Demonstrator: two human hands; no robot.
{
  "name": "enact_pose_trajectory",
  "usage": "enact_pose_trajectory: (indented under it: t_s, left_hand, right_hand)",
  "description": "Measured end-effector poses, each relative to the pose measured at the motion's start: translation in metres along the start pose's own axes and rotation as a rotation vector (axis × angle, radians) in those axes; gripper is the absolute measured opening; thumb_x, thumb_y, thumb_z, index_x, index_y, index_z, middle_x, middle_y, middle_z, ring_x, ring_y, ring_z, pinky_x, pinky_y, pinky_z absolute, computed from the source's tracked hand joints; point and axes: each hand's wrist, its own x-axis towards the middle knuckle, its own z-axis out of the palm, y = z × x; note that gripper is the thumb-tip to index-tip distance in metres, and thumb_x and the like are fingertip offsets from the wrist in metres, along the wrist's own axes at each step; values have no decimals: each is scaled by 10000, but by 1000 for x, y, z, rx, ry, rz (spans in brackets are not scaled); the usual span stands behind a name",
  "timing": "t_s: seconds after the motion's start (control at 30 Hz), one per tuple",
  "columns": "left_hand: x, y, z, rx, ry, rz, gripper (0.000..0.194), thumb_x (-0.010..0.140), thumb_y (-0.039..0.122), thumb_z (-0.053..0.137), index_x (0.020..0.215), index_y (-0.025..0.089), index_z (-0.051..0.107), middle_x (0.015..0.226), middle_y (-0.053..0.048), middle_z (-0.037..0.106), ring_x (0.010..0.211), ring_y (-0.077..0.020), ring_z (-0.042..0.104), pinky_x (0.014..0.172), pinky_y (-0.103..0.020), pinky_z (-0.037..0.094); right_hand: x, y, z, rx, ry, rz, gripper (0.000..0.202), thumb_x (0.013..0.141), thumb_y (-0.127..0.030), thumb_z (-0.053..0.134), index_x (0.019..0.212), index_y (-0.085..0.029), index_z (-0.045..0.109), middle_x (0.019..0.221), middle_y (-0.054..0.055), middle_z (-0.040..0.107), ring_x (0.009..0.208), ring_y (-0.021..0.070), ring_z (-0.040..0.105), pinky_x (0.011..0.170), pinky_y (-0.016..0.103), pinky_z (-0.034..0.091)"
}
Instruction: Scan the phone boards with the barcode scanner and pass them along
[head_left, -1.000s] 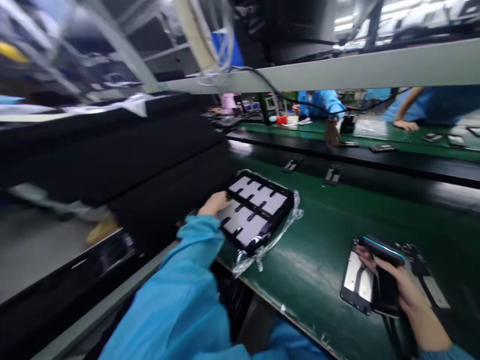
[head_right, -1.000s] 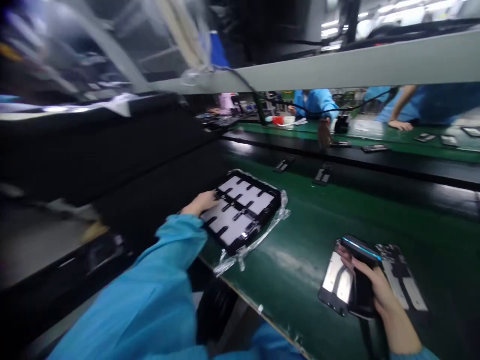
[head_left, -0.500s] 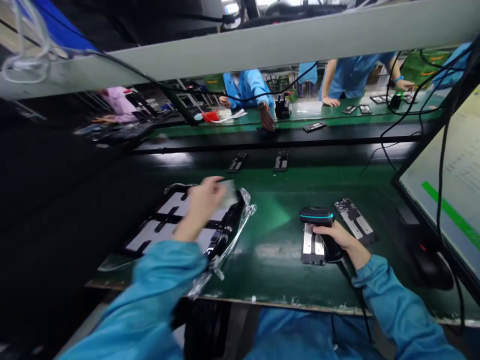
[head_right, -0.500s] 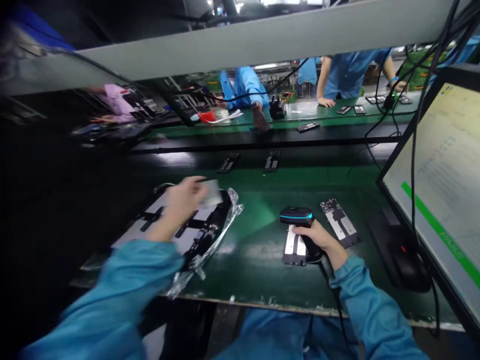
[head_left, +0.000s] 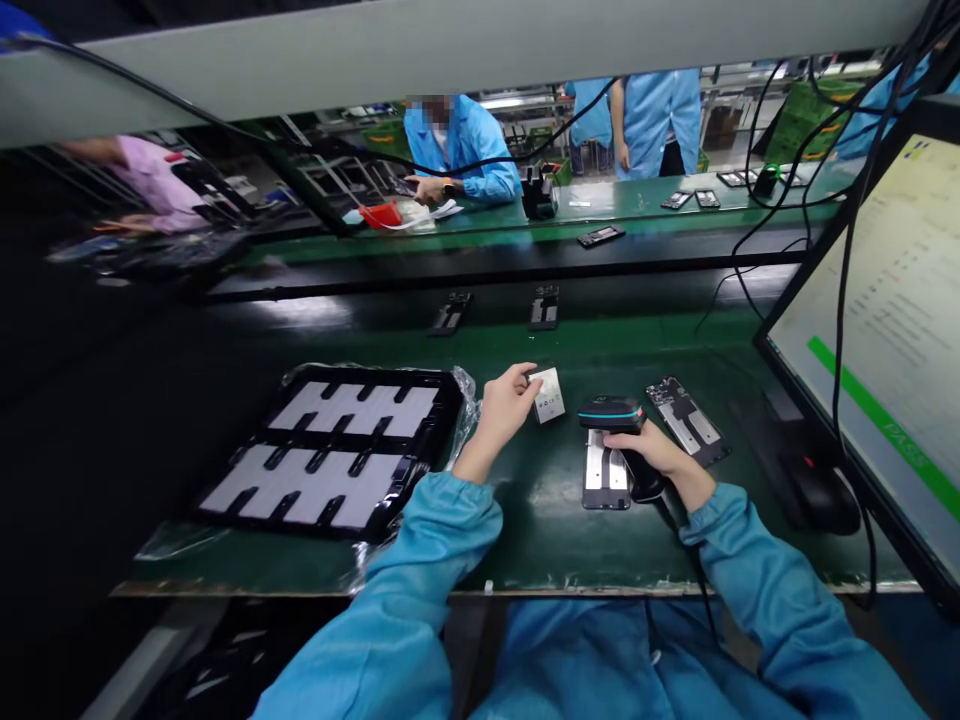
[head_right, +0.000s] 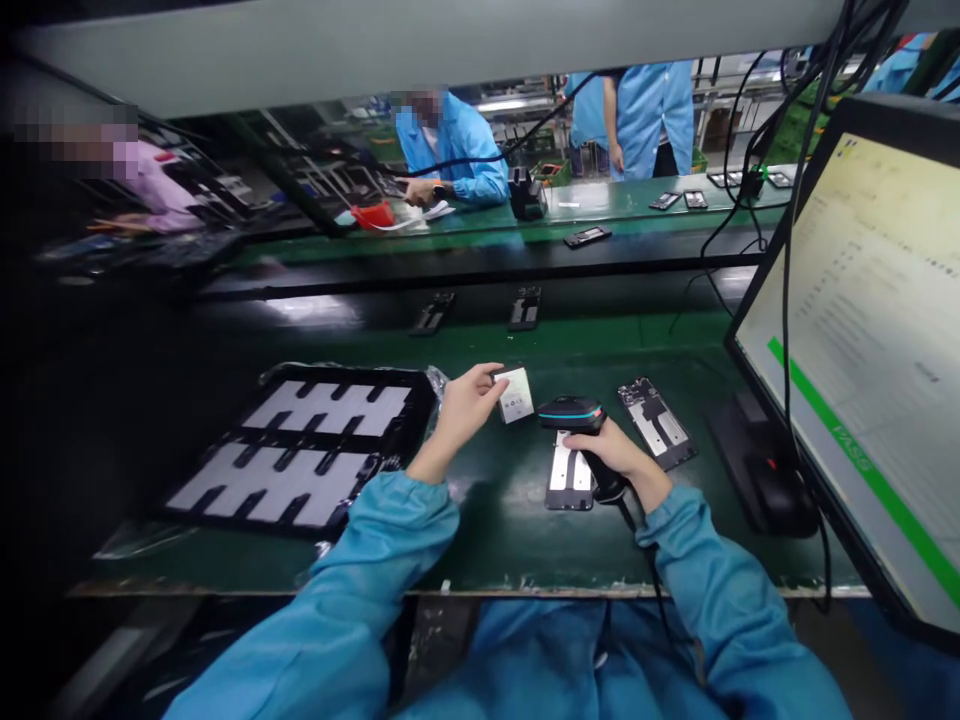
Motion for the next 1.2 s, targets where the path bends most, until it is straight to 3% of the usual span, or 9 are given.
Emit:
enact_pose_trajectory:
  t_s: [0.13,0.33,0.5,0.63,0.77,0.87,0.97,1.1,1.2]
  left_hand:
    - [-16,0,11,-149,-115,-28,406,841,387,624,1171,150,641,725,-11,651,682,-165,642,651,-267,506]
    - [-70,15,66,-398,-433,-38,379,851,374,647,1154,147,644,973,-87,684,791,-191,678,727,-322,555]
    - [-96,19,73,-113,-336,166,358,844,295,655,1191,208,656,1339,-139,545,1307,-322,477,1110,-541,361]
    - [-144,38,84,-139,-279,-5,686,876,249,567,1512,175,321,1605,-182,246,1519,-357,106,1205,-601,127]
    - [-166,52,111,-408,-105,-258,691,899,270,531,1512,156,234,1546,-212,351,1431,-297,377,1169,-490,312]
    - [-116,46,126,-507,-79,-248,567,898,256,520,1430,150,356,1387,-180,547,1275,-252,555,1095,-425,412]
    - [-13,42,137,-429,-47,-167,519,843,197,575,1348,139,467,1310,-150,613,1227,-228,582,1075,-359,421]
    - [132,50,156,-254,-39,-200,598,750,192,701,1309,91,514,1255,-187,637,1175,-263,601,1003,-350,454]
    - [195,48,160,-193,59,-253,756,724,292,747,1379,64,445,1426,-283,469,1362,-399,405,1028,-480,399]
  right_hand:
    - [5,-1,-9,60,13,-8,393,657,-286,861,1012,-167,740,976,48,754,924,228,673,910,366,495]
    - [22,4,-27,175,75,10,427,715,-386,820,1062,-148,749,1097,112,750,1031,254,683,1011,406,479]
    - [17,-1,-25,177,122,34,421,676,-378,859,1014,-145,764,1064,116,759,1040,278,684,1039,444,467]
    - [-29,-13,-11,108,243,-21,362,737,-356,843,1050,-197,755,1137,71,743,1181,273,621,1139,463,357]
    - [-70,-4,5,90,325,6,475,759,-364,846,1196,-238,707,1272,79,691,1283,291,558,1157,490,342]
    - [-65,9,7,283,460,5,471,736,-436,853,1122,-192,736,1171,113,735,1232,332,600,1125,532,387]
    - [-52,13,5,386,560,-51,507,688,-443,884,1094,-175,741,1142,123,743,1227,361,601,1110,554,411]
    - [-54,19,-2,421,576,-104,474,719,-468,859,1074,-171,754,1192,155,718,1235,403,588,1073,601,437]
    - [-59,30,-10,436,552,-143,432,718,-532,837,1025,-234,774,1304,136,663,1260,416,565,1048,593,461]
